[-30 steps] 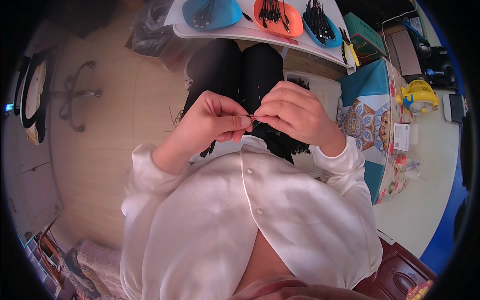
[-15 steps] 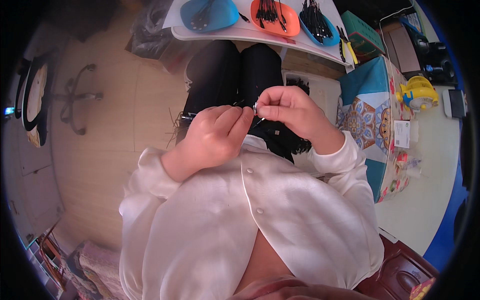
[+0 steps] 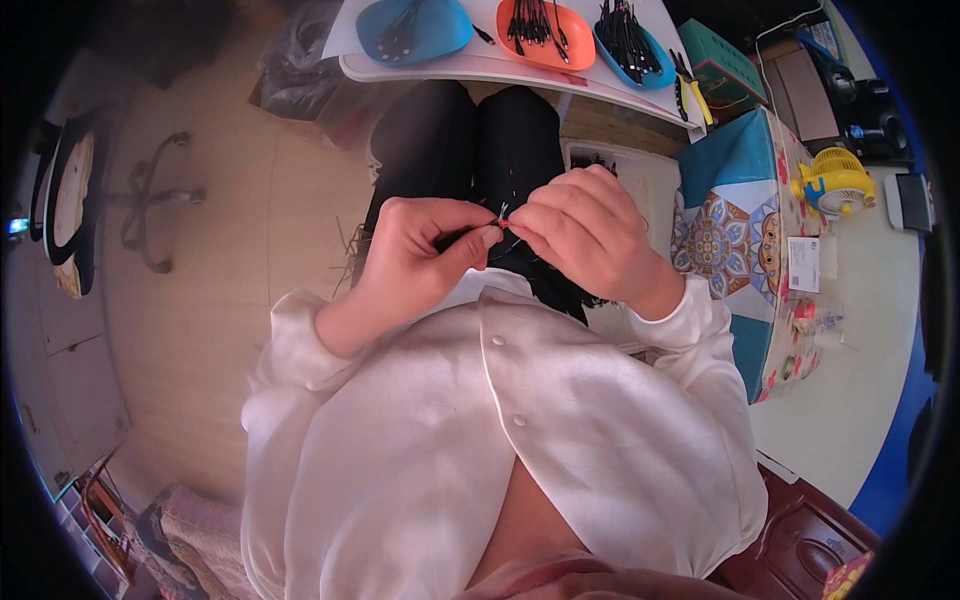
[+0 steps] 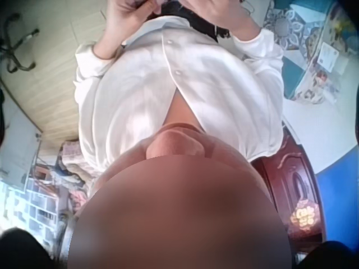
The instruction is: The person repeatedly picks up black cable-like objects, twists or joins their ends by hand, and places the finished pieces into a blue tray on the table. The process is repeated continuously throughout the clip.
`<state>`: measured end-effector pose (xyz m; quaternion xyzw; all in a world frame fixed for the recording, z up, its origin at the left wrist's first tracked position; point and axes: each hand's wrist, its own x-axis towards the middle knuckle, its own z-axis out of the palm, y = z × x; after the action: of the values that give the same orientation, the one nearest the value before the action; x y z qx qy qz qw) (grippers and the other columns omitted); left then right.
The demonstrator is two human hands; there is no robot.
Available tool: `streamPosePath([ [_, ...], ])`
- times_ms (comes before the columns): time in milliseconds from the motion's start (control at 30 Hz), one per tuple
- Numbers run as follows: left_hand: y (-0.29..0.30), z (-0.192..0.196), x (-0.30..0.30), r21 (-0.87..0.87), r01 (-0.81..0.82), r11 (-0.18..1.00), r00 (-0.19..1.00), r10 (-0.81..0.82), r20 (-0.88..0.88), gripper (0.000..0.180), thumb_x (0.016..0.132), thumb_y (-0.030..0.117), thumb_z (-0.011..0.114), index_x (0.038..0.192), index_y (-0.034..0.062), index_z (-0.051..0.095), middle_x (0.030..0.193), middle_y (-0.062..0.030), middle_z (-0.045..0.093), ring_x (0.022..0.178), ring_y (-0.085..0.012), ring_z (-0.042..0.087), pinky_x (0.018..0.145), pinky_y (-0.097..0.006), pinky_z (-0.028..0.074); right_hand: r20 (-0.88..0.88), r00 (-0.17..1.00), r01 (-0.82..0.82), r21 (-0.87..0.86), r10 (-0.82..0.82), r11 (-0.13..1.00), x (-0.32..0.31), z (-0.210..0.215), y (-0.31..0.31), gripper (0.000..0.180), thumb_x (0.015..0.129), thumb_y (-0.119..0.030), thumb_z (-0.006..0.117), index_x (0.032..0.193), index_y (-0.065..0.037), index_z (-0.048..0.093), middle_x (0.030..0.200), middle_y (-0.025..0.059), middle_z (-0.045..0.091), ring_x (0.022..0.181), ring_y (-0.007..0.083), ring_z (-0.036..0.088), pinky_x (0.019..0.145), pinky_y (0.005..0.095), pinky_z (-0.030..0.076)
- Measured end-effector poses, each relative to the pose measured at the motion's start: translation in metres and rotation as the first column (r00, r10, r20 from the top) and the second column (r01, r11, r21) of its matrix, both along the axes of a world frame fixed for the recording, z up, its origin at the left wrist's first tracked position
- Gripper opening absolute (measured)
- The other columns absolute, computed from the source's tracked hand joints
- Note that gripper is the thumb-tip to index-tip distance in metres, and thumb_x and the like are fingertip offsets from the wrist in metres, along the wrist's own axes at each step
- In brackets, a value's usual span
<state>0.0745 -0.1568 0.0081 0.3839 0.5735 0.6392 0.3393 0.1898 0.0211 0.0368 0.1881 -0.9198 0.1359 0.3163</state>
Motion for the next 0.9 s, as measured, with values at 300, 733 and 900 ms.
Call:
streamPosePath([
  [300, 0.002, -0.005, 0.001, 0.163, -0.013, 0.987, 0.780, 0.112, -0.616, 0.009, 0.077, -0.006, 0.064, 0.087, -0.0063, 0.065, 0.065, -0.0135, 0.058, 0.055, -0.0234, 0.057, 0.048, -0.028, 0.044, 0.619, 0.554, 0.621, -0.753, 0.557, 0.219, 0.008, 0.005, -0.001, 0.013, 0.089, -0.012, 0.066, 0.092, 0.000, 0.062, 0.082, 0.0008, 0.061, 0.071, 0.0059, 0.054, 0.059, 0.0220, 0.043],
  [733, -0.001, 0.002, -0.003, 0.035, 0.073, 0.997, 0.991, -0.068, -0.118, 0.005, 0.082, -0.004, 0.065, 0.086, -0.0047, 0.067, 0.068, -0.0095, 0.062, 0.057, -0.0127, 0.057, 0.049, -0.024, 0.043, 0.079, 0.989, -0.114, -0.118, 0.124, 0.986, 0.001, 0.006, 0.005, 0.016, 0.077, -0.007, 0.071, 0.090, -0.003, 0.063, 0.084, 0.0055, 0.060, 0.073, 0.0217, 0.058, 0.061, 0.0301, 0.046],
  [900, 0.005, -0.009, 0.007, 0.390, -0.017, 0.921, 0.467, 0.352, -0.811, 0.020, 0.070, -0.010, 0.065, 0.090, -0.0058, 0.064, 0.070, -0.0130, 0.060, 0.054, -0.0230, 0.058, 0.048, -0.028, 0.045, 0.620, 0.708, 0.451, -0.765, 0.337, 0.460, 0.015, 0.004, -0.009, 0.008, 0.086, -0.005, 0.066, 0.089, -0.001, 0.059, 0.080, 0.0006, 0.057, 0.070, 0.0077, 0.051, 0.063, 0.0224, 0.042],
])
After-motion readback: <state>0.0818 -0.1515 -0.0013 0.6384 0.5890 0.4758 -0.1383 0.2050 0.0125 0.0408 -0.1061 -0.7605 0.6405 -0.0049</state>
